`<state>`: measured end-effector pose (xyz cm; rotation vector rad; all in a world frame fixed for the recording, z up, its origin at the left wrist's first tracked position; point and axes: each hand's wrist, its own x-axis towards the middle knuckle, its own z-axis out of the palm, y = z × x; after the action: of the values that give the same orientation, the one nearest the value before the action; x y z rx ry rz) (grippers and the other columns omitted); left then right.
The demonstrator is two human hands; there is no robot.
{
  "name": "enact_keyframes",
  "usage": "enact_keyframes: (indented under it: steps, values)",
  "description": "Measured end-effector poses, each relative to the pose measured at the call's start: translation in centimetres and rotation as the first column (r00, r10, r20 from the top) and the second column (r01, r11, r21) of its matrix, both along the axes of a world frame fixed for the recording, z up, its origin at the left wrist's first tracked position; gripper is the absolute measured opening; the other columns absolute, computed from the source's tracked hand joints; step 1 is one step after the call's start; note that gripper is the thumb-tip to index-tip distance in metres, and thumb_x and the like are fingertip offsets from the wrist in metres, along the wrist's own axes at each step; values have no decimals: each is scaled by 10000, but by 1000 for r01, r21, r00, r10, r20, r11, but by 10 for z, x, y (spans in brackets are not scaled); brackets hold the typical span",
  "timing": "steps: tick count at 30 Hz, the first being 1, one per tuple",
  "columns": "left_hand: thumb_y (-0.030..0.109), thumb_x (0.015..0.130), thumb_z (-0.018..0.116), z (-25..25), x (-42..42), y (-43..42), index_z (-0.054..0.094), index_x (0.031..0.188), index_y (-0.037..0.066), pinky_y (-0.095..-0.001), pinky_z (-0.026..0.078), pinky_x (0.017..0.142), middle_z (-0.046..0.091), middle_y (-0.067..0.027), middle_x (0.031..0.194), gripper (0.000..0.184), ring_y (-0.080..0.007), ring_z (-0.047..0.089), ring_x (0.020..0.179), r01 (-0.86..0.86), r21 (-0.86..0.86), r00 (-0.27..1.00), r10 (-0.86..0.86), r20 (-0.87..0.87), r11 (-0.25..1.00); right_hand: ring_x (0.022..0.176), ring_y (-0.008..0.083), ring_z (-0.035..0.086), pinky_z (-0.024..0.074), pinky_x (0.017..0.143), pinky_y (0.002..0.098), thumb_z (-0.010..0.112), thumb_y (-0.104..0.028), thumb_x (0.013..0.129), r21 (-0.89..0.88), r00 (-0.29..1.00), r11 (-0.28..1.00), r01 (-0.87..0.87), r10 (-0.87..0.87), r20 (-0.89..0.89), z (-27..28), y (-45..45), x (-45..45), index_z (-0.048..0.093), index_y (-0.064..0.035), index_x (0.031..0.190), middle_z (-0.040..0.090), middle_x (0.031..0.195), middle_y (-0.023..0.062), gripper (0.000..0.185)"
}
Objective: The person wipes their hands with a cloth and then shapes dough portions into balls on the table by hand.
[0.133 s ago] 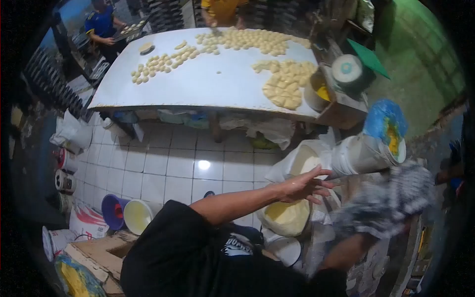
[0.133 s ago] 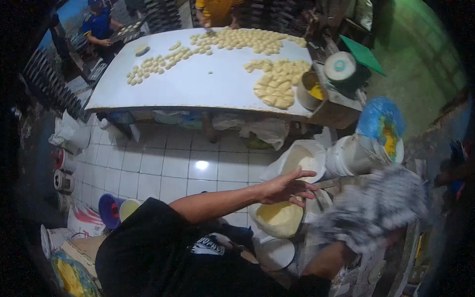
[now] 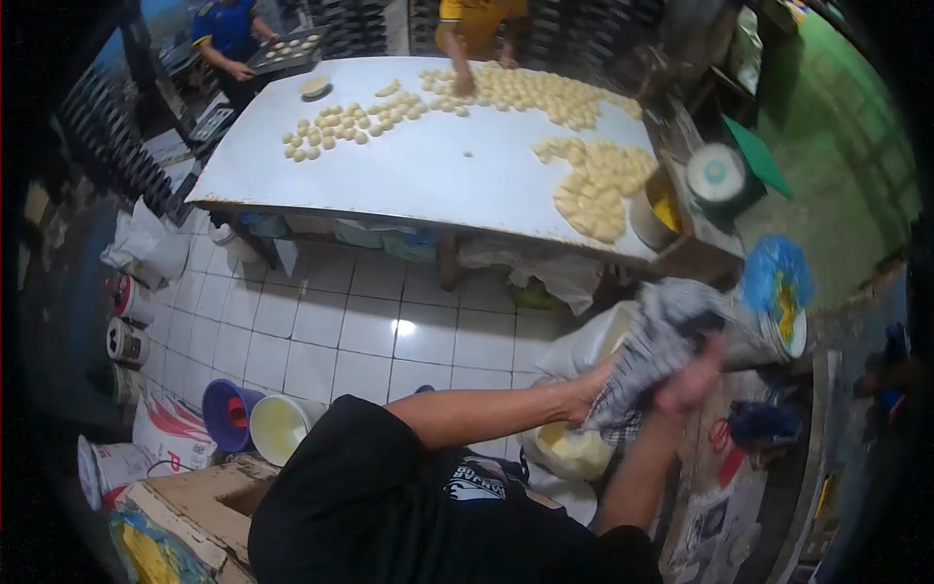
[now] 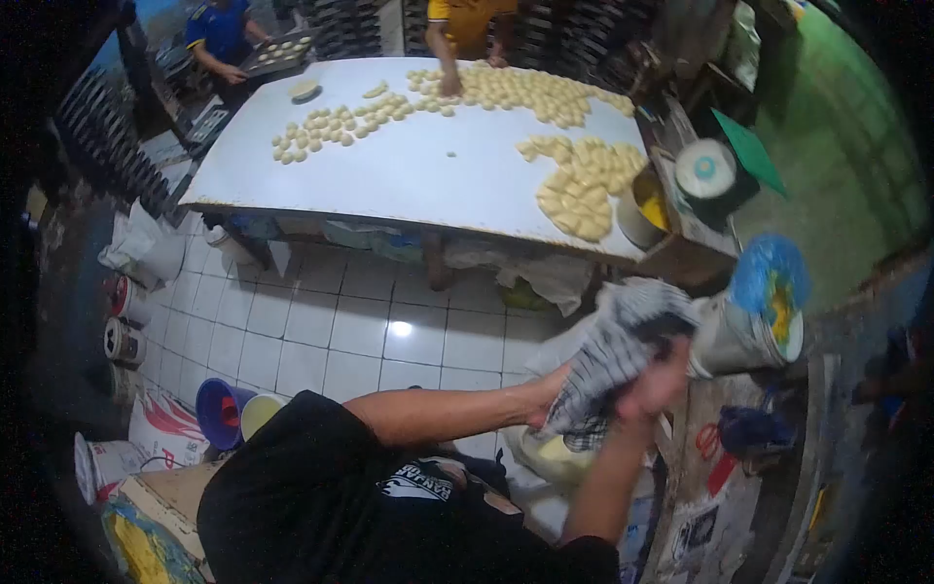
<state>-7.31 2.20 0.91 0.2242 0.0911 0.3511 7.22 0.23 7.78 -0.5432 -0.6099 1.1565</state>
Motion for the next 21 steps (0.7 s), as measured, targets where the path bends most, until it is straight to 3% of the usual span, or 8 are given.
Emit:
enact_keyframes:
  steps: [2,5,9,12,14,15,18,21]
  values:
    - [479,1154,506,-7,-44,36,623,1483,72,-383,555,1078,705,-87,1391,536,-252,686,1213,-196,-72,963,179,-201,978,1255,202,634,507,1113,386,657,-130,1095,-75,708,885,460,-314,633,-73,81,-62,635,-27,1436,685,1378,93,357]
    - [394,1163,467,-31,-133,101,670,1280,73,-357,585,930,714,-66,1149,398,-206,701,1031,-564,62,791,560,-245,823,1246,257,677,505,1110,395,624,-154,1116,155,234,968,197,-200,951,-83,132,-191,708,20,1330,727,1349,146,288]
    - [297,1158,394,-22,-244,192,681,1217,44,-349,599,869,725,-75,1090,387,-196,713,984,-849,58,508,843,-176,525,1411,287,602,409,1228,411,615,-158,1113,79,547,981,-177,32,836,-61,143,-300,668,22,1445,688,1481,157,382]
    - [233,1125,475,-12,-322,215,680,1253,3,-359,609,873,742,-100,1137,334,-203,728,991,-867,200,412,882,-229,457,1259,223,658,500,1107,372,548,-307,1158,-244,930,928,-281,326,169,-122,191,-303,618,19,1452,695,1440,157,444]
    - [181,1096,569,-3,-338,203,687,1292,-11,-404,603,943,764,-94,1168,299,-238,744,998,-498,803,156,945,-289,328,1225,215,667,519,1072,360,531,-348,1165,-411,969,893,-181,233,81,-162,240,-328,609,8,1453,701,1419,146,465]
    - [196,1095,566,-35,-329,209,644,1378,25,-421,581,995,735,-81,1255,340,-240,720,1079,-447,816,88,926,-368,367,1241,220,658,508,1087,363,525,-364,1165,-411,955,886,-215,279,103,-176,262,-344,600,7,1464,690,1430,145,482]
    - [289,1125,570,-129,-337,224,567,1484,74,-392,563,1032,662,-97,1400,418,-222,661,1225,16,994,-279,955,105,-104,1290,237,630,473,1133,369,504,-410,1166,-396,868,830,-393,477,137,-180,310,-417,574,5,1497,660,1462,143,535]
    - [450,1142,541,-109,-394,259,449,1617,88,-395,473,1158,550,-101,1557,604,-249,572,1377,-724,659,7,957,-291,206,1339,253,601,439,1178,375,483,-456,1167,-337,724,731,-594,668,174,-166,322,-477,547,2,1529,630,1493,141,588]
